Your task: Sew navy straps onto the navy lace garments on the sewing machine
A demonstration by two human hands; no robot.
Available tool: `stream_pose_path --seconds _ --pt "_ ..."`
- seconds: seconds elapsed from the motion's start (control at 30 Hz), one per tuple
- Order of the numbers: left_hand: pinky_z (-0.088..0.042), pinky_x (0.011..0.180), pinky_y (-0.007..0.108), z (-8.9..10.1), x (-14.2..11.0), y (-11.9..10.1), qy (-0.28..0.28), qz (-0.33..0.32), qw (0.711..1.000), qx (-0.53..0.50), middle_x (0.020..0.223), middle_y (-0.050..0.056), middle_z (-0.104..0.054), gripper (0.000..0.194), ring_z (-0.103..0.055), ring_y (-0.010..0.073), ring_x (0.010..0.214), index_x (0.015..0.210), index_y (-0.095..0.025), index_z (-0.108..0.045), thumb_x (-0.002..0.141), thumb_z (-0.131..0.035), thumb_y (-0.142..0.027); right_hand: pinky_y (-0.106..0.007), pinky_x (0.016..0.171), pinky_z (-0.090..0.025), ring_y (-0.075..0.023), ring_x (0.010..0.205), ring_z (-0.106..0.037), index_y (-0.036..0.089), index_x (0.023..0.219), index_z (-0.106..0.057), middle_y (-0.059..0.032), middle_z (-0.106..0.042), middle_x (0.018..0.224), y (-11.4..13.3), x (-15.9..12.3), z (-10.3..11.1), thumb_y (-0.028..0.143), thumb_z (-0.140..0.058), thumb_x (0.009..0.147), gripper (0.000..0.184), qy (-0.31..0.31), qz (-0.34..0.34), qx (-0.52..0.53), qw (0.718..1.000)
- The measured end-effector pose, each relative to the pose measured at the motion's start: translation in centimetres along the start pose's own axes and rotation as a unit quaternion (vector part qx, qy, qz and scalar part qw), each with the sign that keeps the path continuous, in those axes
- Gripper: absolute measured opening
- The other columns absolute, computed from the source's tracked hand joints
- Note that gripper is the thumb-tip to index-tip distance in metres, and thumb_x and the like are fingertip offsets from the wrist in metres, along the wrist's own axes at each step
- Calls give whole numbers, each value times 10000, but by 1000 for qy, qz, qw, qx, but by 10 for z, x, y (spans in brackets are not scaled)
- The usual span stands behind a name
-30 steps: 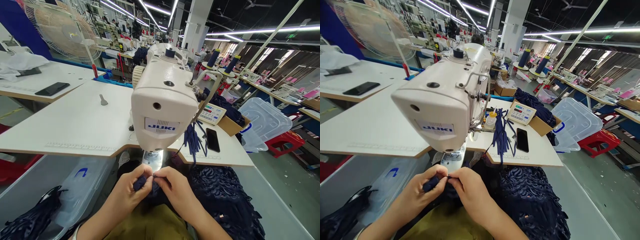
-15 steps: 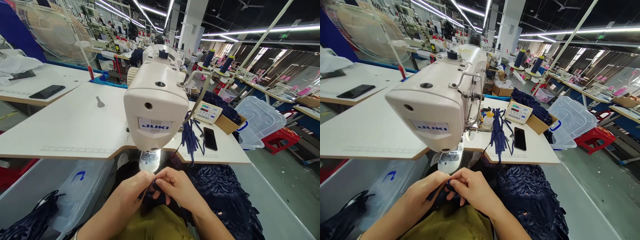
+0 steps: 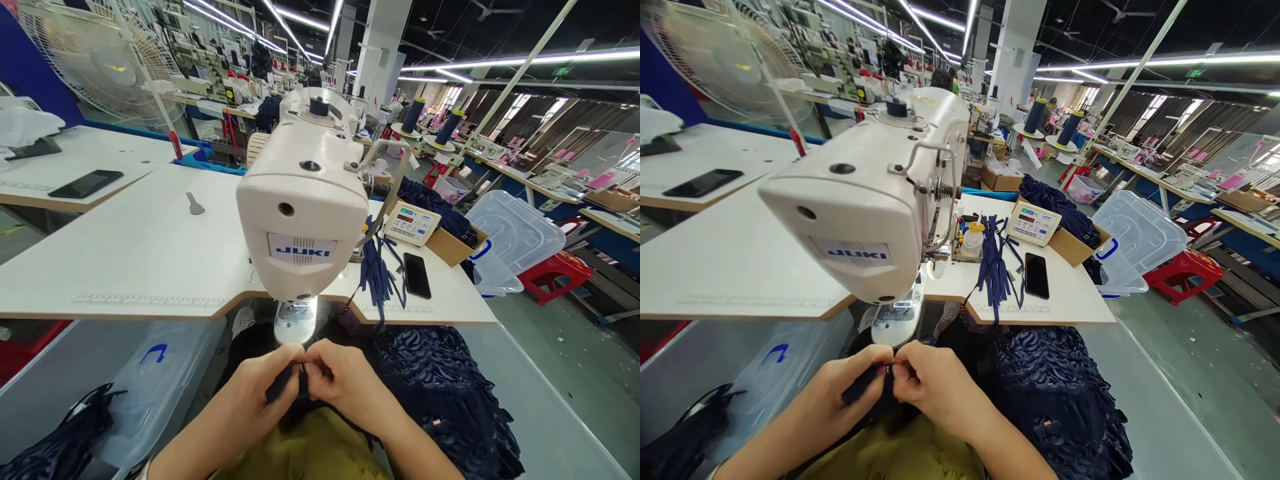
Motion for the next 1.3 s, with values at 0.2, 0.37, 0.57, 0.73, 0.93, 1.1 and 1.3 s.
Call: stream_pose_path --seconds 0.2,0.37,0.57,0.73,0.93,1.1,1.3 --pt "-462 641 189 6 2 -8 -2 -19 1000 -22 763 0 -620 167 -563 114 676 808 -210 -587 872 -438 -254 -150 509 -398 -69 508 -554 209 821 -547 74 -549 591 -17 2 -1 171 -487 833 72 -29 -40 82 995" --pt "-481 875 272 13 -3 -16 -12 -73 997 -28 1104 76 -629 164 -598 180 1014 760 -225 -602 866 -478 -245 -143 430 -379 -65 460 -536 207 913 -521 81 -532 601 -24 4 -19 281 -475 911 86 89 -70 220 969" --pt "-500 776 248 23 -4 8 -88 0 995 -47 919 38 -647 122 -618 158 859 791 -226 -550 860 -524 -324 -225 663 -443 -106 693 -567 233 1138 -539 31 -564 776 -1 10 16 338 -402 975 237 19 27 94 995" --pt "-514 831 294 7 -3 29 -11 82 972 -220 994 45 -638 165 -653 177 889 838 -215 -549 852 -569 -378 -248 728 -423 -137 826 -549 230 983 -593 2 -602 896 16 11 36 293 -562 909 102 -49 98 -2 994" --pt "-527 794 297 15 -4 39 -70 112 947 -294 936 36 -643 192 -664 189 873 792 -204 -541 813 -636 -370 -366 893 -407 -200 955 -556 244 946 -619 -38 -628 960 18 -1 56 324 -597 895 98 -228 130 -37 964" --pt "-523 774 274 20 -4 34 -116 104 957 -246 905 28 -649 214 -636 164 835 774 -207 -547 803 -640 -396 -319 805 -463 -190 870 -607 230 918 -664 -46 -659 879 -1 -12 28 433 -420 964 321 -189 113 106 970" --pt "-512 761 240 14 -2 16 -133 51 968 -205 900 14 -671 157 -634 150 833 742 -219 -548 811 -621 -338 -283 747 -508 -181 843 -620 227 942 -631 -27 -621 910 -26 -9 -1 530 -652 798 337 -212 36 291 932"
Point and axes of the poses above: each hand's wrist, its own x-axis towards the middle knuckle, its own z-axis out of the back of the hand, y = z × x, the point moved 10 cm from there along x, towards the middle knuckle
